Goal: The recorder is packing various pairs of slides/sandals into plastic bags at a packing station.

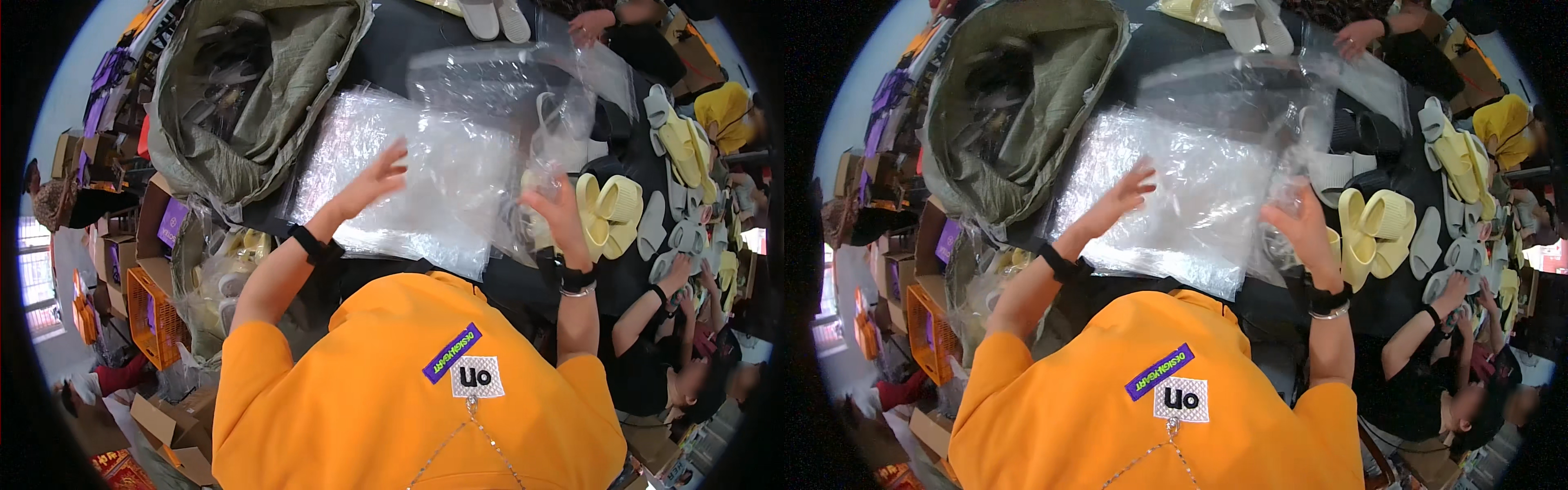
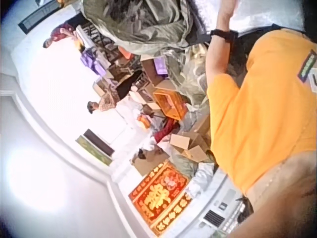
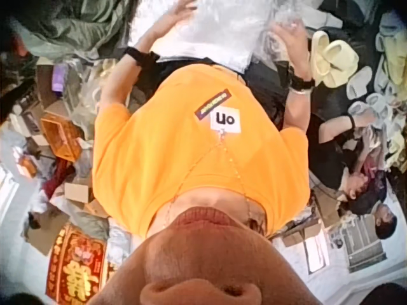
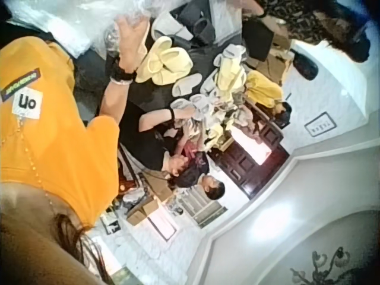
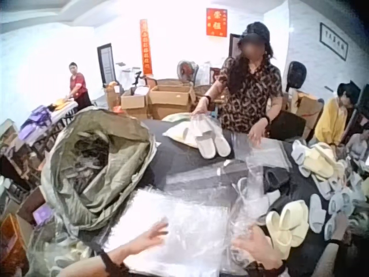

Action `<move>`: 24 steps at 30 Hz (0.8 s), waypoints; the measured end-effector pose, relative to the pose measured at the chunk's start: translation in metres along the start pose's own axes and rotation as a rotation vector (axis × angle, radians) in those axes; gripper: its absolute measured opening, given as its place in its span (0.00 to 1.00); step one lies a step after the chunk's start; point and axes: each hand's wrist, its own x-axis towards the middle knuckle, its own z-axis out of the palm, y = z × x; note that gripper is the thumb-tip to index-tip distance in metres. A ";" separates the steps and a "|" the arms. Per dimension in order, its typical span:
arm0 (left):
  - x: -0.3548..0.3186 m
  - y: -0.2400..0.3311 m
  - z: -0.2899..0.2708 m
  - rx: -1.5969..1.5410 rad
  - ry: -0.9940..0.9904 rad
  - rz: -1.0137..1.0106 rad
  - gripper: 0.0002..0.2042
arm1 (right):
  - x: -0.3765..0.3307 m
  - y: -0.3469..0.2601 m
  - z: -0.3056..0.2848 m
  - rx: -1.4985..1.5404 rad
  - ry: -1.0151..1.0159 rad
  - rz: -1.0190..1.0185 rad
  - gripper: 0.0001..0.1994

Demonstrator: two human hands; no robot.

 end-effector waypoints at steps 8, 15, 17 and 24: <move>0.011 0.057 0.005 -0.623 0.386 0.115 0.21 | 0.018 0.007 0.047 -0.225 -0.165 -0.092 0.38; -0.002 0.042 -0.023 -0.515 0.726 0.179 0.14 | 0.009 0.012 0.014 0.001 -0.287 0.137 0.48; -0.010 0.029 -0.024 -0.572 0.764 0.179 0.12 | 0.014 0.024 0.002 -0.068 -0.237 0.022 0.41; -0.036 -0.033 -0.019 -0.698 1.102 0.054 0.09 | 0.037 0.053 -0.025 -0.493 0.114 -0.191 0.25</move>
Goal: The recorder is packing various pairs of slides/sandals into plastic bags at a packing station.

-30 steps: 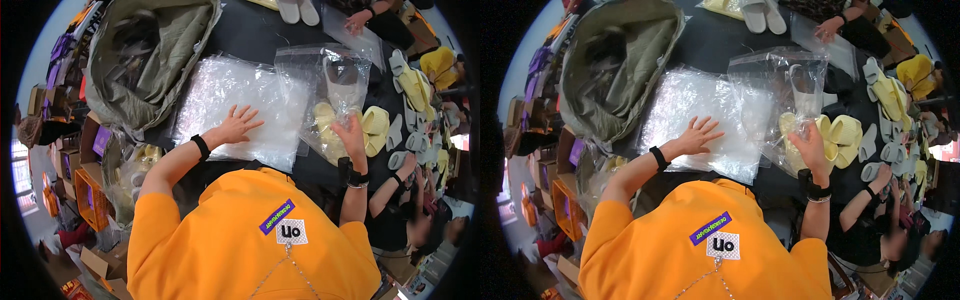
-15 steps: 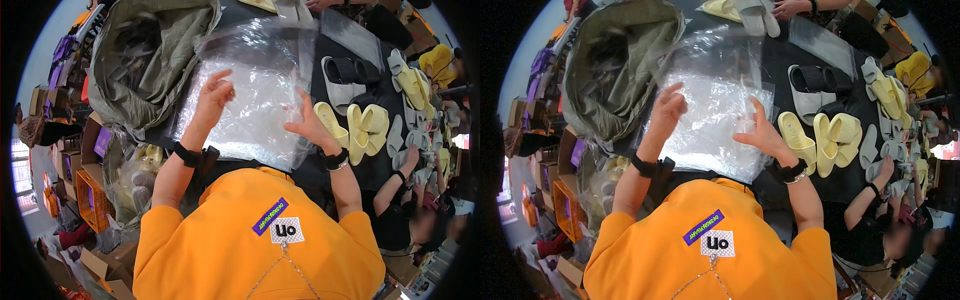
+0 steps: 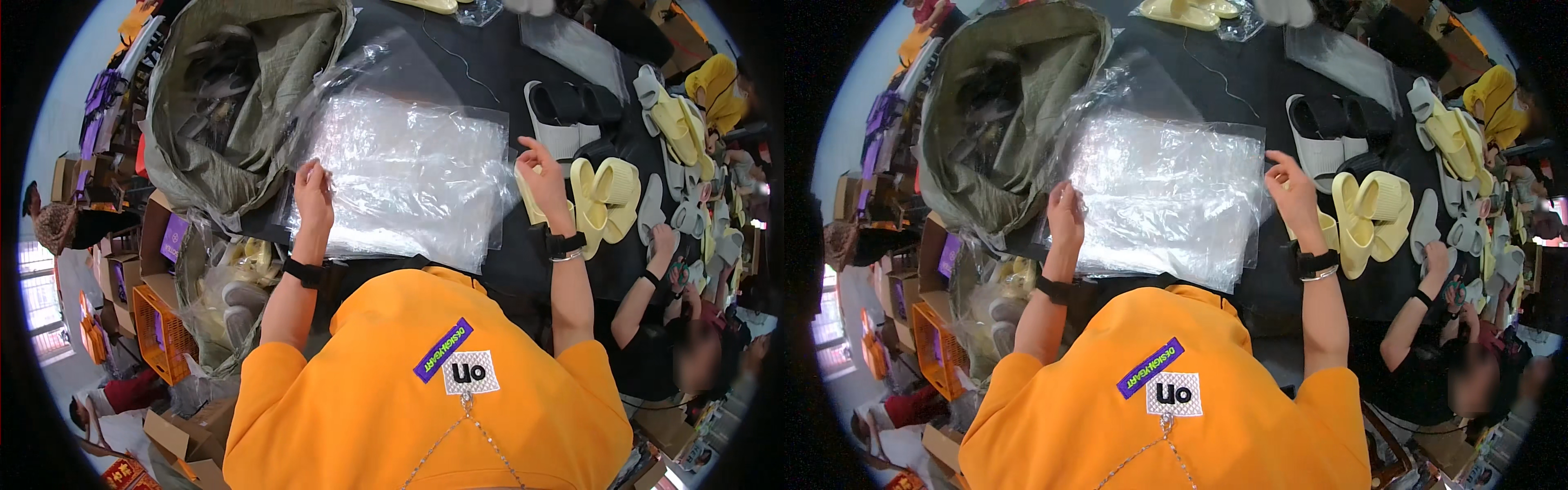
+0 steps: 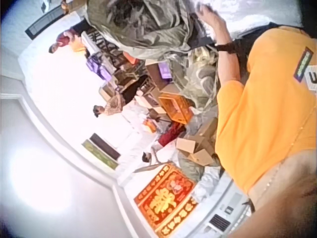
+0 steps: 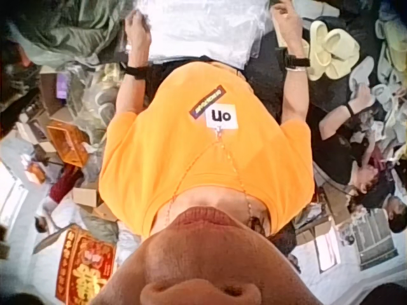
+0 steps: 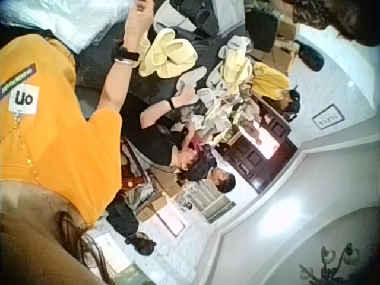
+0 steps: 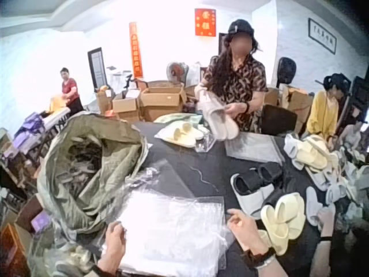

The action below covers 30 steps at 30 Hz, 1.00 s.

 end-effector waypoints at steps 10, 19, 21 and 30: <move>-0.027 -0.028 -0.041 0.076 0.017 -0.196 0.10 | -0.026 0.014 0.042 0.685 -0.065 0.648 0.33; -0.032 -0.012 -0.057 -0.075 -0.195 -0.261 0.06 | -0.003 0.034 0.021 0.795 -0.045 0.305 0.29; -0.048 0.008 -0.041 -0.153 -0.116 -0.370 0.07 | -0.005 0.036 0.019 0.863 -0.024 0.312 0.28; -0.046 -0.019 -0.057 0.058 0.053 -0.318 0.05 | -0.069 0.012 0.055 0.924 -0.541 0.713 0.19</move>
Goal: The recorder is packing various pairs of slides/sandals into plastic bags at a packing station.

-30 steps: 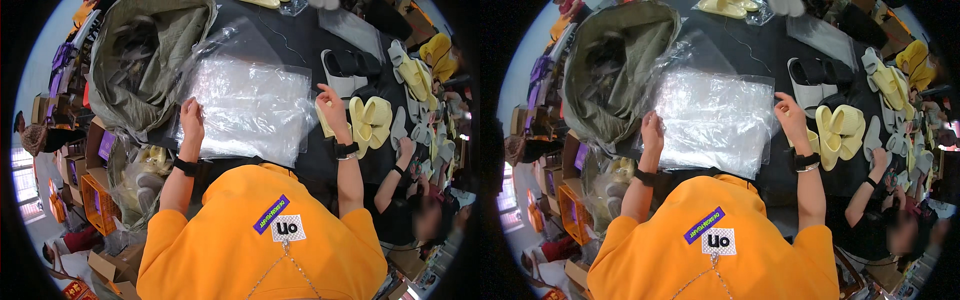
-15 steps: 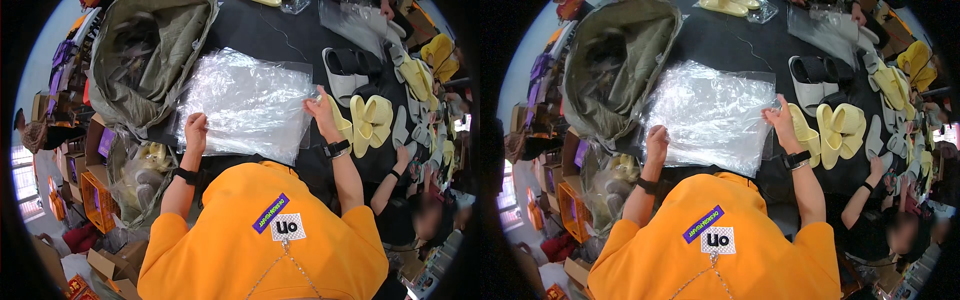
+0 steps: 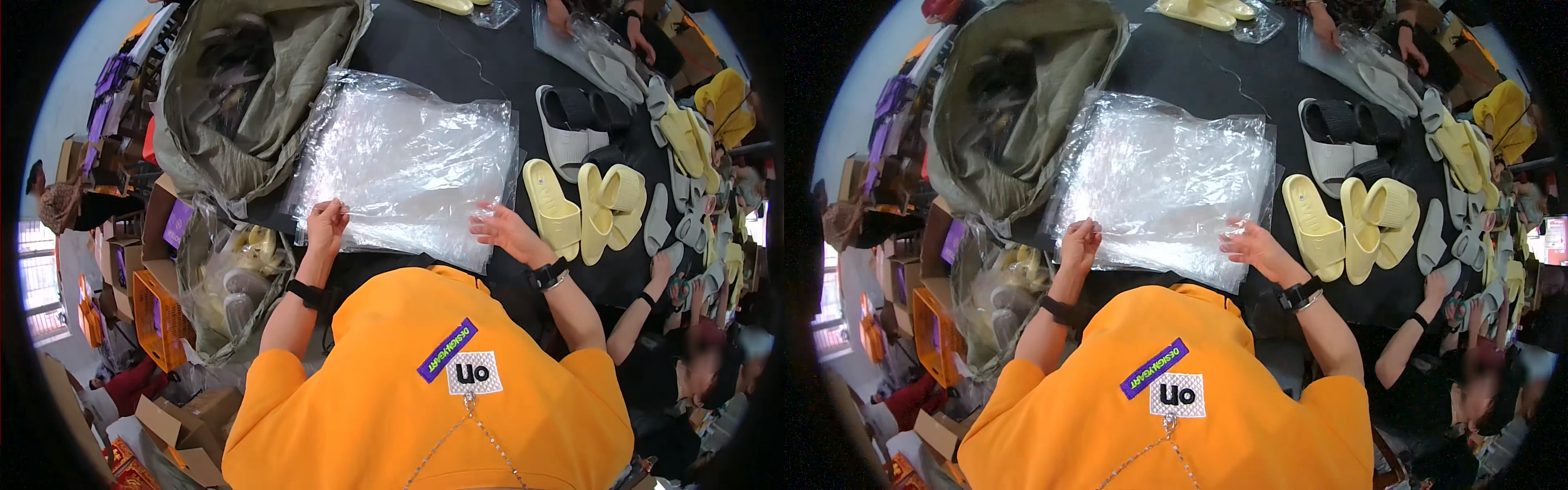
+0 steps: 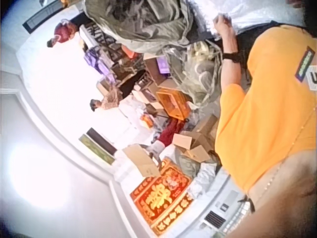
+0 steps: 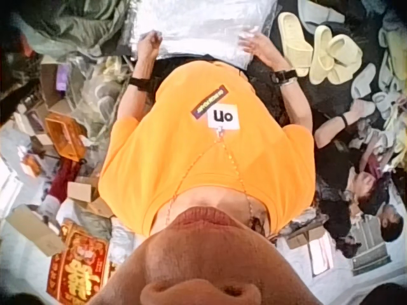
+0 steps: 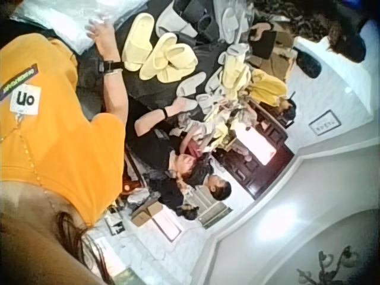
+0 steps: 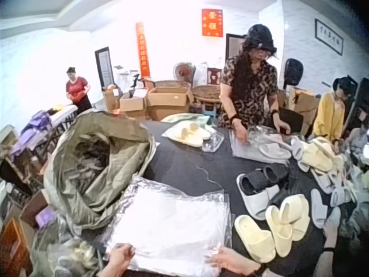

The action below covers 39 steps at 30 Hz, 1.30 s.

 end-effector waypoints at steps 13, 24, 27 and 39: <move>-0.011 0.029 -0.008 0.563 0.223 0.668 0.15 | -0.003 0.025 -0.044 -0.175 0.414 -0.001 0.13; 0.040 -0.030 0.194 1.595 -0.488 1.191 0.23 | -0.004 0.033 -0.016 -0.428 0.407 0.010 0.14; 0.058 -0.047 0.218 1.716 -0.546 1.096 0.24 | -0.003 0.042 -0.014 -0.384 0.378 -0.026 0.14; 0.081 -0.072 0.226 1.803 -0.476 0.978 0.27 | 0.018 0.030 -0.023 -1.022 0.889 -0.353 0.14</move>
